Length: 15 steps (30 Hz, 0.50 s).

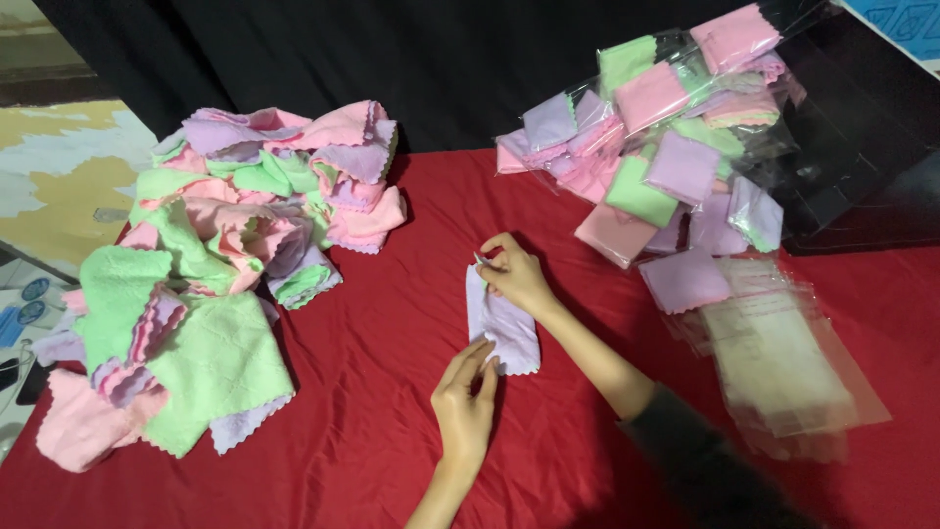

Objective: Folding small microfiber cloths and placing them into individual plastic bags

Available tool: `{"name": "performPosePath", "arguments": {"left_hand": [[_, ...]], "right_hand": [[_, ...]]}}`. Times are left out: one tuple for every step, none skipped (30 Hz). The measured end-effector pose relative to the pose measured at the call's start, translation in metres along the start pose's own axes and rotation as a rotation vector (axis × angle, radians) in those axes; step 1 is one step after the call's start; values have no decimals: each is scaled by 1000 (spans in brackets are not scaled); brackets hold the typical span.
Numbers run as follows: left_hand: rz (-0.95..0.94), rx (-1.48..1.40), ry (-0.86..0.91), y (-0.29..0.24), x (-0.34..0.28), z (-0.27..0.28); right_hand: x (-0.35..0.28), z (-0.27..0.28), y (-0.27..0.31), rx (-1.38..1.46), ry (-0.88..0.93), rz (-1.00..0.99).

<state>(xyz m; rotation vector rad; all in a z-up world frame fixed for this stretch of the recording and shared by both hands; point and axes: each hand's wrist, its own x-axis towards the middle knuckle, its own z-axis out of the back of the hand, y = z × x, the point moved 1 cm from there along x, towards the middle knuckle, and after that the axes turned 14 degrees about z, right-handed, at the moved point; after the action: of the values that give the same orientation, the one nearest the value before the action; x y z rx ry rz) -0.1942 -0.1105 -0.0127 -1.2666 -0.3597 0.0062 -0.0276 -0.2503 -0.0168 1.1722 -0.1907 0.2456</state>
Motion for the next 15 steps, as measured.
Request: {"name": "performPosePath", "arguments": {"left_hand": [[1, 1, -1, 0, 0, 2], [15, 24, 14, -1, -1, 4], [29, 47, 30, -1, -2, 5], [30, 47, 29, 2, -1, 6], [12, 85, 46, 5, -1, 6], [-7, 123, 64, 7, 0, 6], [-6, 123, 63, 14, -1, 5], [-22, 193, 93, 21, -2, 4], [-39, 264, 123, 28, -3, 2], [-39, 263, 123, 29, -4, 3], [-63, 464, 104, 29, -5, 4], [-88, 664, 86, 30, -7, 4], [-87, 664, 88, 33, -9, 6], [-120, 692, 91, 35, -9, 7], [-153, 719, 93, 38, -9, 8]], "right_hand": [[-1, -3, -3, 1, 1, 0], [-1, -6, -6, -6, 8, 7], [-2, -9, -8, -13, 15, 15], [-2, -11, -12, -13, 17, 15], [-3, -12, -16, -10, 28, 19], [-4, -14, -19, -7, 39, 24], [-6, -14, -17, -7, 40, 24], [-8, -13, -14, 16, 30, -15], [-9, -12, -12, 39, 19, -53], [-11, -10, -8, 39, 19, -54], [-13, -7, -4, 25, 34, -33], [-15, -5, -1, 12, 47, -15], [-20, -2, -5, 12, 47, -17], [-22, 2, -9, -64, 18, 129], [-25, 6, -12, -141, -11, 274]]}}
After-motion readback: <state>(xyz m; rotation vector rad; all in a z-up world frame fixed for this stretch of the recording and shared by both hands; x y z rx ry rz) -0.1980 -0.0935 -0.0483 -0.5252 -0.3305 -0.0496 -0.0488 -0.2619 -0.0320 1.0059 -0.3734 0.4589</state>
